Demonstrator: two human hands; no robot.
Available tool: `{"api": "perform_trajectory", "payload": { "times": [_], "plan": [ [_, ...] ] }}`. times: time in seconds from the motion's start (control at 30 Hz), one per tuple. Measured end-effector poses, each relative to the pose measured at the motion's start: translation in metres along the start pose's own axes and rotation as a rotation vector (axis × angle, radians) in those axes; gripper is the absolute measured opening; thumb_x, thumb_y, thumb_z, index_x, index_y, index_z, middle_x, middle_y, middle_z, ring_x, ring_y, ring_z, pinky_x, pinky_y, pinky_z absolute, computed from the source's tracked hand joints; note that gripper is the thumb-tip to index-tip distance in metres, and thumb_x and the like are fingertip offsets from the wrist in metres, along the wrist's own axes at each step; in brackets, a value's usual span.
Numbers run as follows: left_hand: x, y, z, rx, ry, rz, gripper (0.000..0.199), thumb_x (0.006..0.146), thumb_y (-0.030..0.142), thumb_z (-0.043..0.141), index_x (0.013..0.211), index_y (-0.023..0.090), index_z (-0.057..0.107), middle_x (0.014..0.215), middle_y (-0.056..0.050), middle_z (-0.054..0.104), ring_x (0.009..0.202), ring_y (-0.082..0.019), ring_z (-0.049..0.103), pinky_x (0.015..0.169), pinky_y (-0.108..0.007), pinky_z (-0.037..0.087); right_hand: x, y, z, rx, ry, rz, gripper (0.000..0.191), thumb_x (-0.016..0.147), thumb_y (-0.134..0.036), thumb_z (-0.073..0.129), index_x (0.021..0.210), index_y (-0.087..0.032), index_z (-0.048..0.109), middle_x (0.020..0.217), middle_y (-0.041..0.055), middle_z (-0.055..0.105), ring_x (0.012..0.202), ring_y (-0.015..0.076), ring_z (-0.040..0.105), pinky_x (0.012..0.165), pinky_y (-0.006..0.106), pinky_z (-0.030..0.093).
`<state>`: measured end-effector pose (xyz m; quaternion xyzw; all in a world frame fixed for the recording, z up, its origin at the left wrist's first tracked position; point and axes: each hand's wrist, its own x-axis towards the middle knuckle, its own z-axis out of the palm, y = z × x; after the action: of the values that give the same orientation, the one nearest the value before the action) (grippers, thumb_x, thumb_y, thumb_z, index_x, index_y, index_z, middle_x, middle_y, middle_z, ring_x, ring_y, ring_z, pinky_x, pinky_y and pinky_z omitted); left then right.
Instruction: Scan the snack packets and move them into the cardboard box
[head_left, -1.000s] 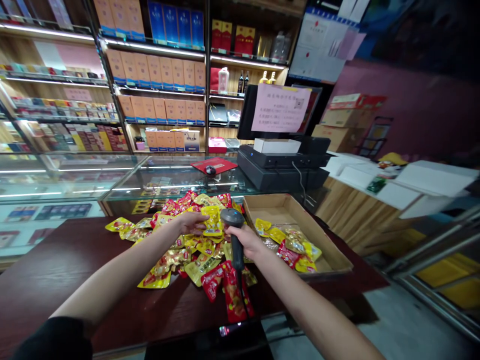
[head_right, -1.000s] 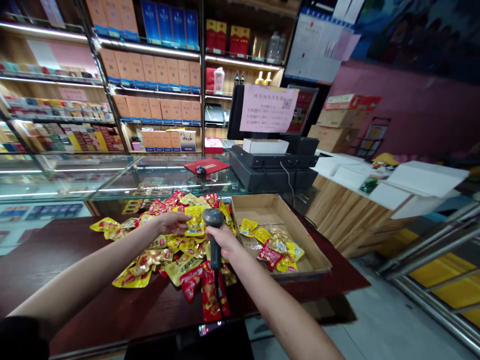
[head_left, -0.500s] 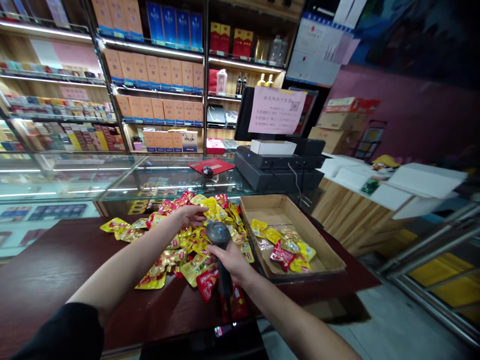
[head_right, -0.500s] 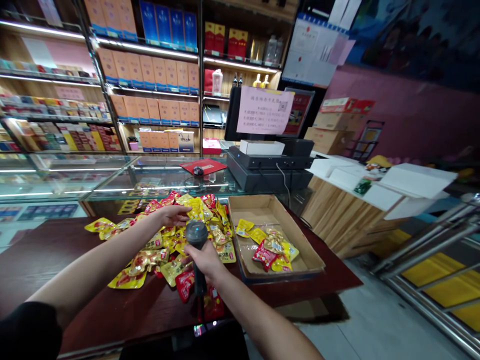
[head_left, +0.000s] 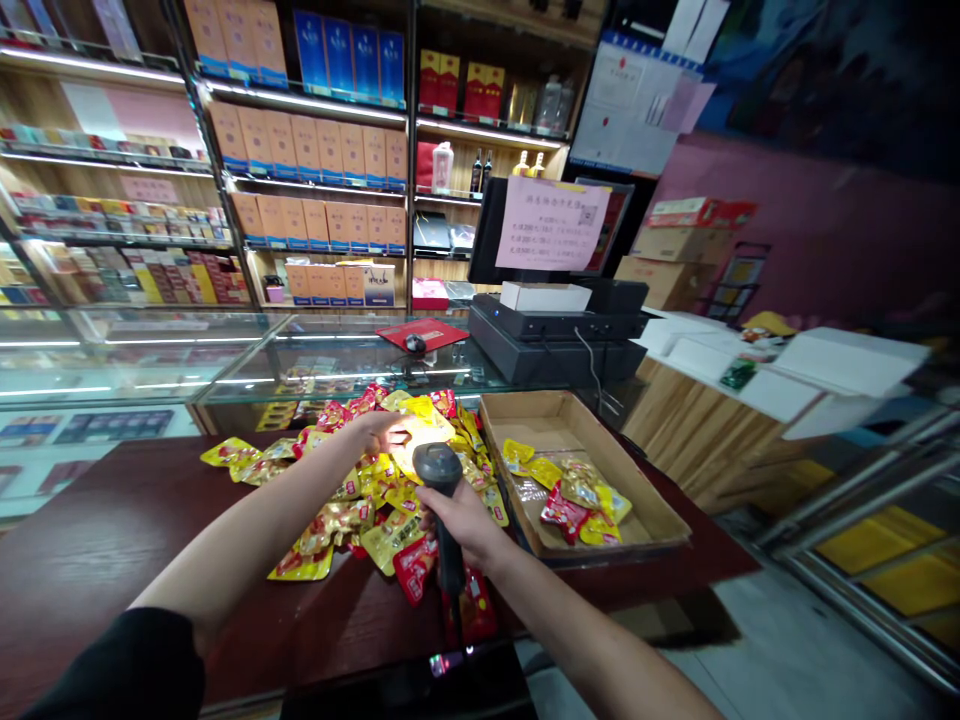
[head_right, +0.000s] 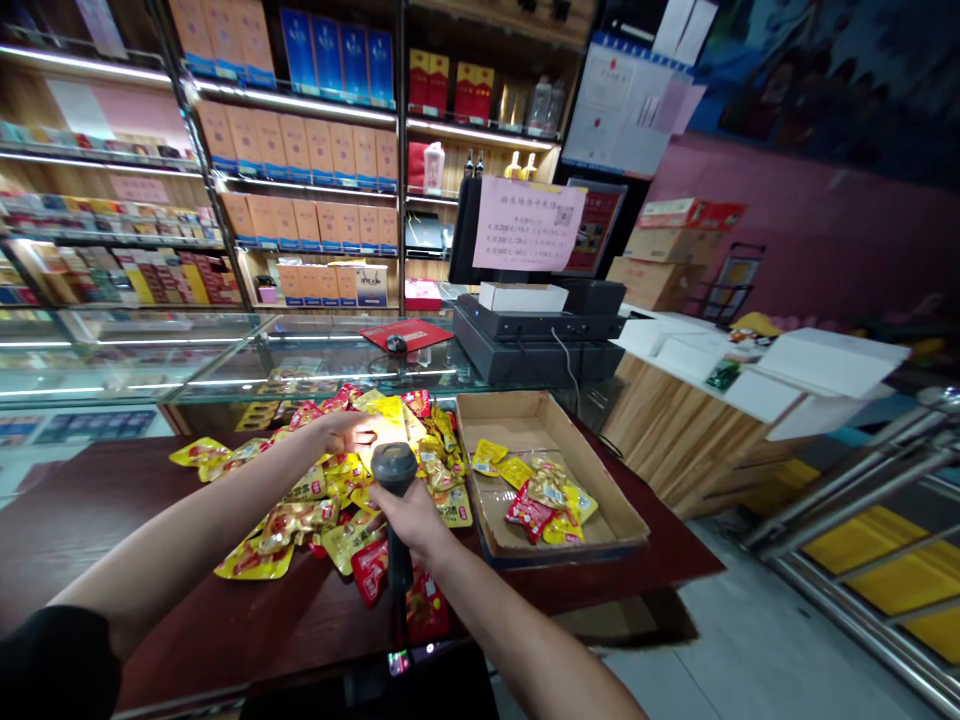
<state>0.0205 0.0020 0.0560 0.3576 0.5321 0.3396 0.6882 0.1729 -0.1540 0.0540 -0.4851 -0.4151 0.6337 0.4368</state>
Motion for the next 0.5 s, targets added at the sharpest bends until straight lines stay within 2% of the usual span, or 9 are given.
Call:
{"api": "perform_trajectory", "payload": {
  "times": [0.17,0.3,0.37,0.5],
  "plan": [
    [-0.005,0.002,0.001,0.012,0.015,-0.068,0.027,0.063,0.02,0.077,0.076,0.016,0.054,0.062,0.003,0.058,0.05,-0.011,0.058,0.061,-0.029,0.055,0.003,-0.001,-0.004,0.008,0.001,-0.037,0.019,0.064,-0.029,0.067,0.074,-0.016,0.057,0.059,-0.0026,0.057,0.048,0.0116,0.053,0.044,0.023,0.04],
    [-0.015,-0.001,0.004,0.029,0.003,-0.075,0.028,0.062,0.022,0.078,0.077,0.016,0.055,0.063,0.003,0.059,0.048,-0.009,0.057,0.057,-0.027,0.055,0.015,-0.008,-0.016,0.009,0.197,-0.19,0.015,0.058,-0.016,0.066,0.072,-0.016,0.061,0.063,-0.0029,0.059,0.057,0.0095,0.052,0.055,0.021,0.041],
    [-0.022,-0.003,0.008,0.044,-0.017,-0.076,0.029,0.062,0.022,0.078,0.08,0.016,0.056,0.068,0.001,0.063,0.05,-0.01,0.058,0.054,-0.026,0.054,0.023,-0.015,-0.024,0.063,0.244,-0.137,0.015,0.056,-0.012,0.064,0.071,-0.015,0.062,0.061,-0.0034,0.058,0.056,0.0086,0.05,0.055,0.021,0.042],
    [-0.034,-0.005,0.023,0.024,-0.111,-0.092,0.023,0.068,0.02,0.074,0.082,0.016,0.057,0.072,0.0,0.065,0.054,-0.012,0.061,0.053,-0.027,0.054,0.034,-0.036,-0.043,0.239,0.16,0.061,0.019,0.055,-0.008,0.061,0.073,-0.015,0.062,0.063,-0.0022,0.059,0.053,0.0093,0.052,0.055,0.023,0.047]
  ]
}}
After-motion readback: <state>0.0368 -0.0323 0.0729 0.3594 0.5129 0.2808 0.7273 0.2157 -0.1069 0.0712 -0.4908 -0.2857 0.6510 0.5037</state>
